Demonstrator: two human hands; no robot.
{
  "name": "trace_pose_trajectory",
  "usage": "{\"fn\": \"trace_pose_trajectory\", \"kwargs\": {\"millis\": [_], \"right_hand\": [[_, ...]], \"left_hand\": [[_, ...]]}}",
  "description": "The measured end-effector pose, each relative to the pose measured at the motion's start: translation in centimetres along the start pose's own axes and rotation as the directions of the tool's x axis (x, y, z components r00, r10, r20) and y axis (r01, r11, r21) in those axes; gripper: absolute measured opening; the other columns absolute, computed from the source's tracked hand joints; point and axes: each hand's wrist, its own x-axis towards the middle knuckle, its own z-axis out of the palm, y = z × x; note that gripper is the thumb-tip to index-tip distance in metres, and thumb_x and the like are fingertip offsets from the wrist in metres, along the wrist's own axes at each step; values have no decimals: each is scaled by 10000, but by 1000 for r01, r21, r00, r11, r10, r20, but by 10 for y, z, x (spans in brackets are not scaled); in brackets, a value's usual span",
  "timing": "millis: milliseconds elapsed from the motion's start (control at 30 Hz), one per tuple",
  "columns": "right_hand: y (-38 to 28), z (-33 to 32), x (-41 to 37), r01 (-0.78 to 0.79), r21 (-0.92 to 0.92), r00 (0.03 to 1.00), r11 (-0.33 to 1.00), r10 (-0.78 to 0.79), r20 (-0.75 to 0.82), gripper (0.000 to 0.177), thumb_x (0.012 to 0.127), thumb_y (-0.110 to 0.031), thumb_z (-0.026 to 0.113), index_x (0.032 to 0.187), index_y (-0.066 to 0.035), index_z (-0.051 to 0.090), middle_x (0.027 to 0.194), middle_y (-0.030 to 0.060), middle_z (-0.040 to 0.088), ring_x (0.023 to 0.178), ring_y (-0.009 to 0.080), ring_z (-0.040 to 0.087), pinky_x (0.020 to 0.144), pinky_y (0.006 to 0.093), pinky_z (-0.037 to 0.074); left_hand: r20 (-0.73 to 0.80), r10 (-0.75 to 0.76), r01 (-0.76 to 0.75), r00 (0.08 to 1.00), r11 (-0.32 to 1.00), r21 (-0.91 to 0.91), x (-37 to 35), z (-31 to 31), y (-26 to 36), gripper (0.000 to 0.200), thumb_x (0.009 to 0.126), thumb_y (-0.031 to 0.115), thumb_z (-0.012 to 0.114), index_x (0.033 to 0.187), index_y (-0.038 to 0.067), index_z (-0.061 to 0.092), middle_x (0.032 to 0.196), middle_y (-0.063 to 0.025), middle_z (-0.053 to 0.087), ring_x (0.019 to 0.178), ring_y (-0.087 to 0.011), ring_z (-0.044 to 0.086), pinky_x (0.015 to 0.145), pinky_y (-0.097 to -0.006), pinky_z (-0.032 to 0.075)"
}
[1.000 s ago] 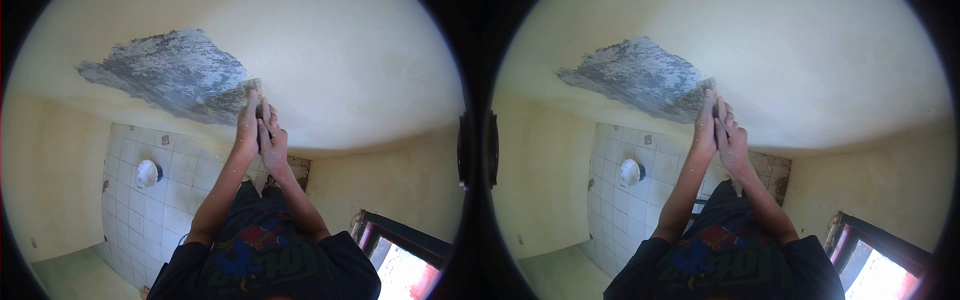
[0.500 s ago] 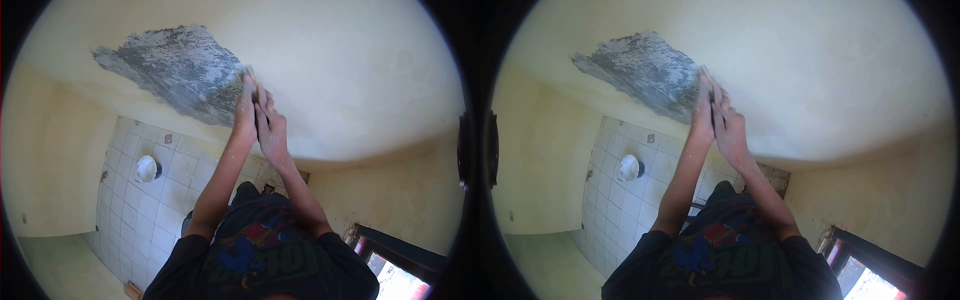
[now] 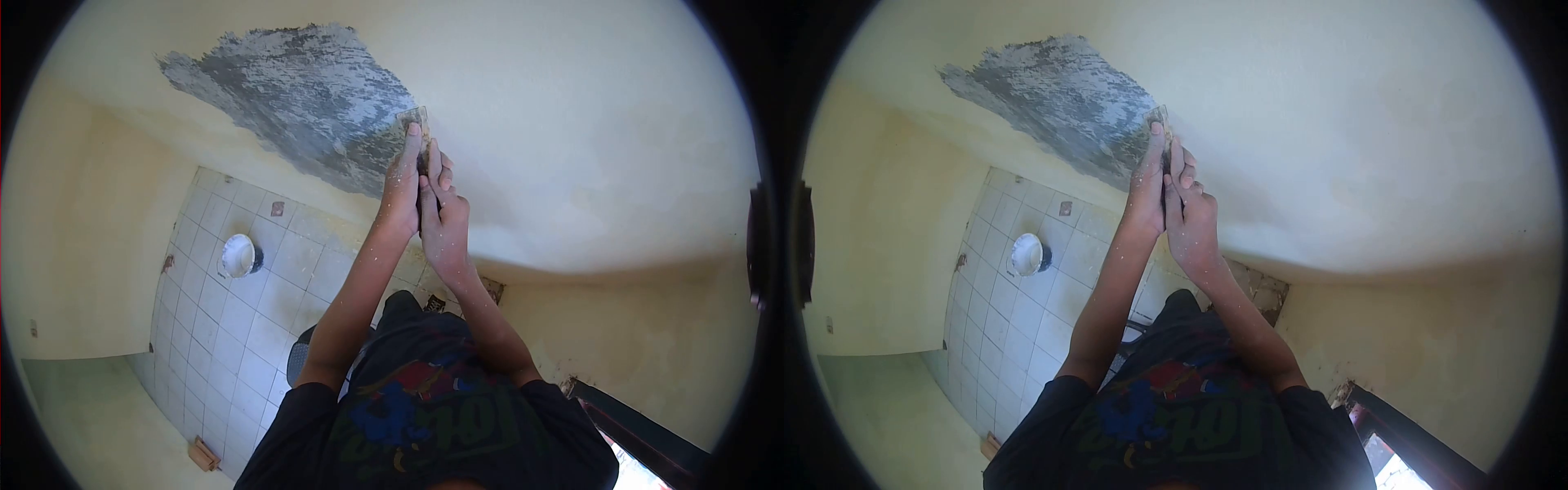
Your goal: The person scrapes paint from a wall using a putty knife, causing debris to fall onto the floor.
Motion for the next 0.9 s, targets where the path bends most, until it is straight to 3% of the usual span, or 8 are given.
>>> {"fn": "trace_pose_trajectory", "kwargs": {"millis": [167, 233, 367, 400, 467, 567, 667, 900], "right_hand": [[-1, -4, 1, 8, 38, 997, 999, -5, -77, 115, 922, -31, 538, 959, 48, 614, 703, 245, 558, 575, 357, 552, 549, 403, 429], [-4, -4, 17, 98, 17, 995, 995, -98, -11, 213, 970, -75, 487, 1094, 35, 620, 650, 166, 495, 543, 151, 440, 547, 289, 404], [-31, 1, 27, 168, -17, 986, 986, -168, 21, 129, 927, -42, 531, 994, 41, 603, 748, 270, 557, 630, 383, 577, 560, 421, 432], [-21, 4, 19, 178, -14, 984, 984, -178, 21, 129, 927, -42, 531, 994, 41, 603, 748, 270, 557, 630, 383, 577, 560, 421, 432], [3, 9, 0, 152, 30, 988, 988, -151, -31, 362, 977, -74, 467, 1334, -14, 475, 673, 180, 506, 562, 168, 472, 556, 280, 414], [8, 8, -6, -45, 47, 998, 998, 47, -36, 125, 925, -35, 536, 997, 40, 605, 763, 264, 574, 619, 380, 567, 599, 401, 458], [7, 11, 0, -67, -29, 994, 997, 69, 80, 213, 939, -40, 521, 1124, 28, 601, 758, 255, 579, 611, 348, 570, 611, 372, 466], [-1, 7, 6, 45, 84, 998, 995, -41, -52, 323, 960, -47, 481, 1274, -7, 545, 743, 246, 568, 575, 315, 525, 591, 332, 444]], "left_hand": [[-74, 2, 1, 997, 999, 50, 3, 10, -6, 538, 943, 578, 453, 778, 71, 522, 628, -58, 512, 511, -154, 498, 517, -311, 464], [-12, 55, -55, 998, 998, 18, 9, 12, 7, 612, 938, 594, 446, 699, 38, 536, 566, -66, 496, 508, -159, 506, 510, -296, 460], [-29, 110, -110, 993, 994, 28, 1, 22, 37, 617, 932, 610, 438, 719, 41, 542, 557, -64, 495, 486, -164, 496, 494, -304, 458], [-26, 120, -119, 992, 992, 28, 1, 15, 30, 617, 932, 610, 438, 719, 41, 542, 557, -64, 495, 486, -164, 496, 494, -304, 458], [-83, -30, 36, 996, 996, 81, 0, -1, 3, 614, 928, 606, 453, 718, 36, 541, 561, -65, 500, 489, -166, 499, 501, -304, 459], [-129, -11, 15, 992, 999, 37, 8, -8, -11, 622, 928, 598, 462, 712, 22, 555, 563, -64, 497, 498, -167, 509, 498, -303, 458], [-85, -4, 5, 996, 1000, 8, 4, -14, -4, 475, 928, 565, 502, 960, 91, 498, 708, -66, 536, 506, -151, 494, 524, -332, 483], [-107, 78, -63, 991, 989, 131, 12, -3, -7, 649, 926, 593, 469, 678, 1, 561, 565, -77, 518, 504, -174, 533, 493, -307, 461]]}}
